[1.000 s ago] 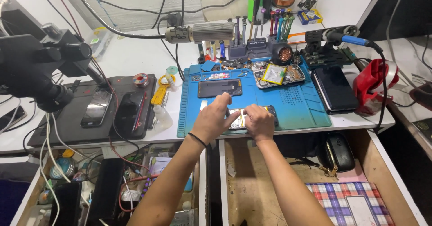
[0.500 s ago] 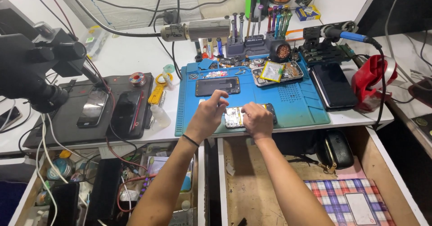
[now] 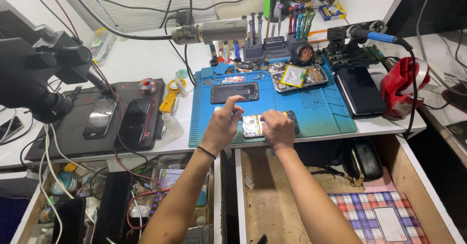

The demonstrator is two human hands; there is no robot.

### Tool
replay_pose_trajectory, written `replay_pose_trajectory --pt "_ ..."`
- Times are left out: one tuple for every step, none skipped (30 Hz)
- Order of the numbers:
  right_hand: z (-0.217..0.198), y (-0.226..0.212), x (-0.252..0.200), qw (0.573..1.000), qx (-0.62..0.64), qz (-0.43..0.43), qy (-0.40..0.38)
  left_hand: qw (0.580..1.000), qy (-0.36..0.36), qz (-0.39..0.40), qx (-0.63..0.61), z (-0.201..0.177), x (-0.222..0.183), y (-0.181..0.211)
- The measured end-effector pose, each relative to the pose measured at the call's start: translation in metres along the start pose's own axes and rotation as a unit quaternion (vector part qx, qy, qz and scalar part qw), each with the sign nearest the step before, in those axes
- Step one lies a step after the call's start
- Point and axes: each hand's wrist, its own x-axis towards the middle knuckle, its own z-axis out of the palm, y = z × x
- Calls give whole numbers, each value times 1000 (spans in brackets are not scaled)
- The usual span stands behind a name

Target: Assembling internal components of a mobile phone, including the battery and motherboard, on a repair bench.

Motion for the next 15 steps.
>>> replay_pose_trajectory --pt "0 -1 -1 1000 0 0 -1 1000 0 -1 0 2 0 -2" --pt "0 -1 -1 1000 0 2 -2 1000 -2 -4 4 3 0 -3" --pt "0 -1 -1 1000 0 4 -2 1000 -4 -7 8 5 1 -4" --pt "-1 -2 0 1000 -1 4 -2 1000 -4 -6 8 5 1 -5" --pt "-1 -2 0 1000 -4 5 -1 1000 -2 -7 12 5 1 -6" --pt "-2 -2 0 1000 -7 6 -1 1000 -1 -8 15 5 1 -7" --pt "-2 -1 0 1000 -8 6 -1 1000 -1 -8 15 6 2 -8" --pt "-1 -2 -1 1000 -6 8 -3 1000 -5 -13 16 6 3 -9" --pt "-1 -2 -1 1000 -4 11 -6 1000 -9 -18 16 7 4 -11" --pt "-2 -2 0 1000 -4 11 -6 1000 -10 -18 16 5 5 -10" --pt "-2 -3 0 1000 -4 10 -9 999 -42 -12 18 3 5 -9" --pt "-3 -3 1 1000 -4 9 -12 997 -75 -5 19 2 6 -7" --pt "-4 -4 1 1000 -4 9 -13 997 -76 -5 20 0 9 -5" --pt "-5 -4 1 1000 -6 12 -13 994 -108 1 16 -2 11 -2" --pt "-6 -6 2 1000 -8 15 -13 990 -141 8 12 -5 13 0"
